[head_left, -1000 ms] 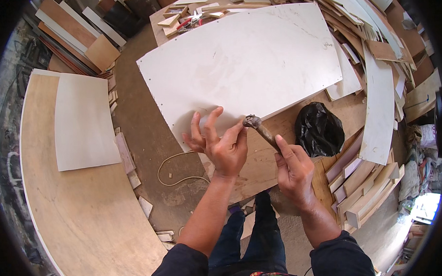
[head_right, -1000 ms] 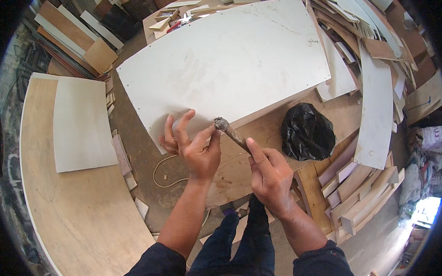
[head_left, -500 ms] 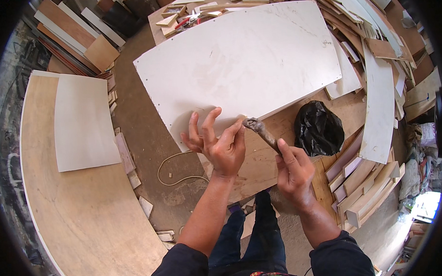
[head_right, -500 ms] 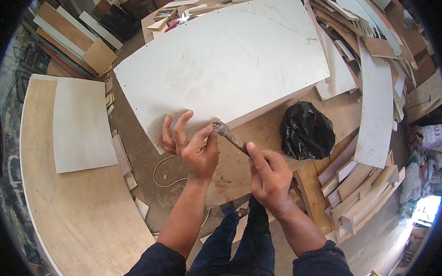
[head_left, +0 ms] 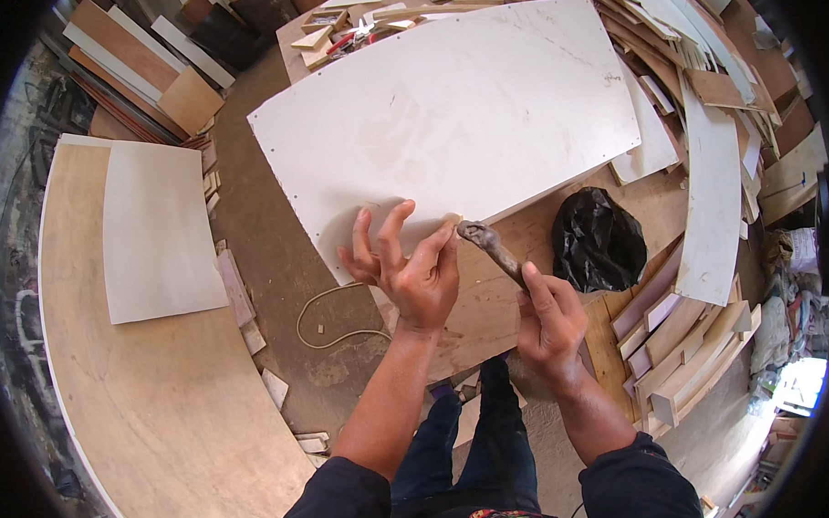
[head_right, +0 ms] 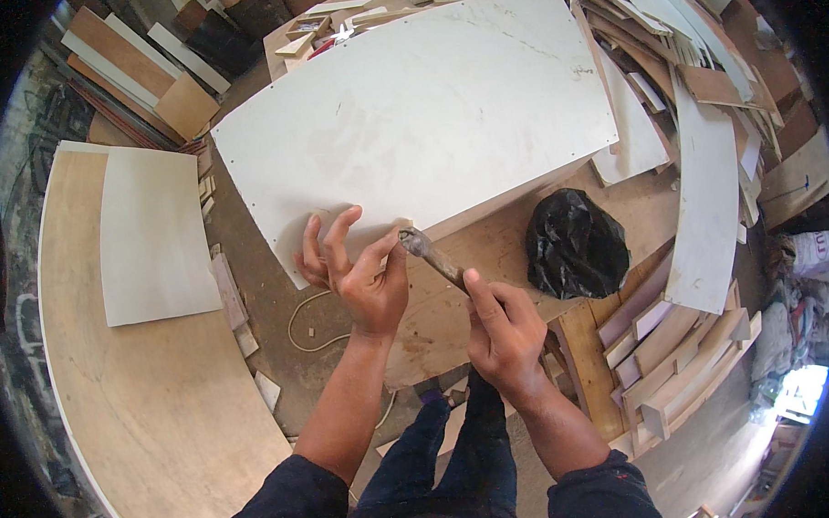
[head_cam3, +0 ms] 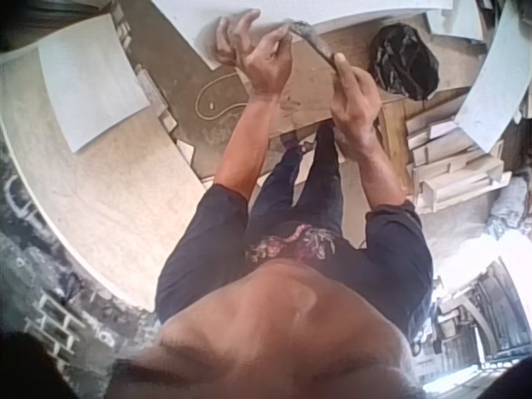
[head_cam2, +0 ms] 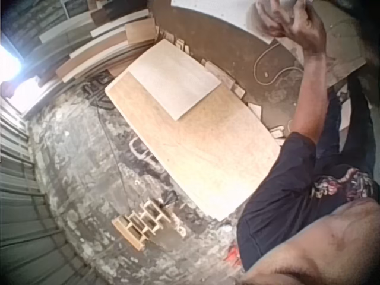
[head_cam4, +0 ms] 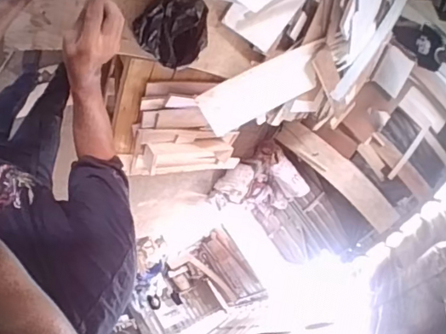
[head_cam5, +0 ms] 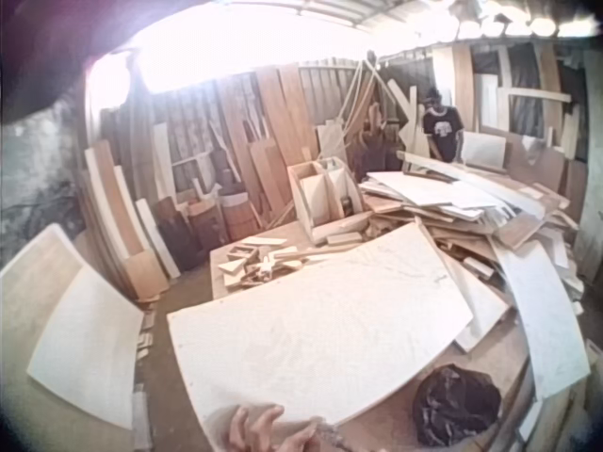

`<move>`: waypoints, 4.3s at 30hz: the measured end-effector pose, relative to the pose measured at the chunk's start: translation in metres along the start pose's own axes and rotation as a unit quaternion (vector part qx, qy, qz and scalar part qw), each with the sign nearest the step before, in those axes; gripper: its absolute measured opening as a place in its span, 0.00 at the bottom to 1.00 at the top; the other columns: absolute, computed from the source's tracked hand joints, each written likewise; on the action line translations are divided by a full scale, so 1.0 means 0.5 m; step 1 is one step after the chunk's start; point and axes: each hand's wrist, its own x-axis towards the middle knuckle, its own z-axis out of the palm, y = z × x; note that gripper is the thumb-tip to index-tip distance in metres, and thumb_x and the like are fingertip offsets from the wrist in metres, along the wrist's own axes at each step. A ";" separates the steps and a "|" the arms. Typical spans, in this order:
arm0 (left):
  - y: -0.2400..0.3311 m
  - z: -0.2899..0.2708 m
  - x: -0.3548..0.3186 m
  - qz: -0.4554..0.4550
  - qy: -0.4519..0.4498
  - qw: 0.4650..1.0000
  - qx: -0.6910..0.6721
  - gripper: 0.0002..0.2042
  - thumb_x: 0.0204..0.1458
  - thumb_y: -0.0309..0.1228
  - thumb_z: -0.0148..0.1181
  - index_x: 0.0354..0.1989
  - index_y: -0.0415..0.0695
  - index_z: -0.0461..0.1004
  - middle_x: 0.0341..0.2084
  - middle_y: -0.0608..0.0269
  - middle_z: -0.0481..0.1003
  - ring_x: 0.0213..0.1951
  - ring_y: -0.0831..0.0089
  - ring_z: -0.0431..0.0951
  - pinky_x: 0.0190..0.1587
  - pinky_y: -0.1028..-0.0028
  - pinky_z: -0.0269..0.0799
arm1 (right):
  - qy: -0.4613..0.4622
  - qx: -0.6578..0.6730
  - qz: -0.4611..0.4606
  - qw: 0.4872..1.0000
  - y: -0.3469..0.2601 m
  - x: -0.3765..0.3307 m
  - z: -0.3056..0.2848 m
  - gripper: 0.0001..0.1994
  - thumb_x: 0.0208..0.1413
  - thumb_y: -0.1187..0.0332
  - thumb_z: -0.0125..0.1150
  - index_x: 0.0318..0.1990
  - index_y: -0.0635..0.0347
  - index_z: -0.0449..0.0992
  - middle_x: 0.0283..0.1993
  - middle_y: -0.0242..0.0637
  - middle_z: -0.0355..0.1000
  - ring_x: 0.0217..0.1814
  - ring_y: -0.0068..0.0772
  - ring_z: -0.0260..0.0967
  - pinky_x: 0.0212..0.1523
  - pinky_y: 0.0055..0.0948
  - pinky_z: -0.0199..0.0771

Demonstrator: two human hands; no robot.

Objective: The person assembles a small wooden structure by aligning plywood panels and hammering small nails into the edges.

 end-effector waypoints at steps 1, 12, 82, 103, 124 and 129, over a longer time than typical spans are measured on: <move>-0.002 0.000 0.000 0.000 0.000 1.000 0.000 0.03 0.48 0.37 0.77 0.26 0.60 0.88 0.58 0.75 0.77 0.75 0.52 0.55 0.75 0.43 0.29 | 0.023 0.004 -0.011 1.000 -0.001 0.001 0.000 0.31 0.48 0.84 0.68 0.63 0.56 0.81 0.38 0.41 0.76 0.36 0.43 0.76 0.39 0.36 0.78; -0.003 -0.006 0.007 0.011 -0.004 1.000 0.018 0.02 0.47 0.36 0.77 0.29 0.59 0.89 0.57 0.73 0.77 0.72 0.52 0.58 0.73 0.43 0.36 | -0.011 0.006 0.001 1.000 0.002 -0.001 0.008 0.30 0.49 0.86 0.68 0.63 0.58 0.80 0.39 0.43 0.78 0.37 0.43 0.77 0.39 0.35 0.79; -0.172 -0.008 -0.113 -0.406 0.041 0.814 -0.413 0.30 0.65 0.46 0.63 0.64 0.33 0.65 0.59 0.55 0.73 0.58 0.70 0.73 0.64 0.66 0.66 | 0.002 0.040 0.062 0.997 0.028 -0.058 0.064 0.26 0.48 0.84 0.73 0.59 0.63 0.82 0.37 0.43 0.75 0.34 0.40 0.75 0.36 0.33 0.76; -0.167 -0.013 -0.110 -0.419 0.040 0.810 -0.409 0.33 0.64 0.50 0.64 0.63 0.32 0.66 0.57 0.56 0.73 0.57 0.70 0.73 0.62 0.67 0.67 | 0.028 0.043 0.053 0.997 0.048 -0.069 0.088 0.26 0.50 0.85 0.72 0.60 0.63 0.81 0.39 0.43 0.76 0.34 0.39 0.75 0.36 0.31 0.75; -0.168 -0.011 -0.116 -0.407 0.048 0.815 -0.410 0.29 0.65 0.47 0.63 0.62 0.32 0.70 0.55 0.56 0.76 0.56 0.69 0.75 0.61 0.66 0.69 | 0.061 0.050 0.050 0.996 0.016 -0.054 0.076 0.28 0.51 0.86 0.70 0.62 0.62 0.80 0.39 0.43 0.76 0.35 0.36 0.74 0.38 0.29 0.76; -0.171 -0.009 -0.122 -0.407 0.047 0.820 -0.399 0.28 0.65 0.46 0.63 0.61 0.33 0.71 0.55 0.56 0.76 0.55 0.69 0.76 0.60 0.66 0.69 | 0.056 0.035 0.026 0.997 0.013 -0.064 0.070 0.28 0.52 0.86 0.70 0.63 0.61 0.79 0.39 0.43 0.76 0.35 0.37 0.74 0.37 0.30 0.76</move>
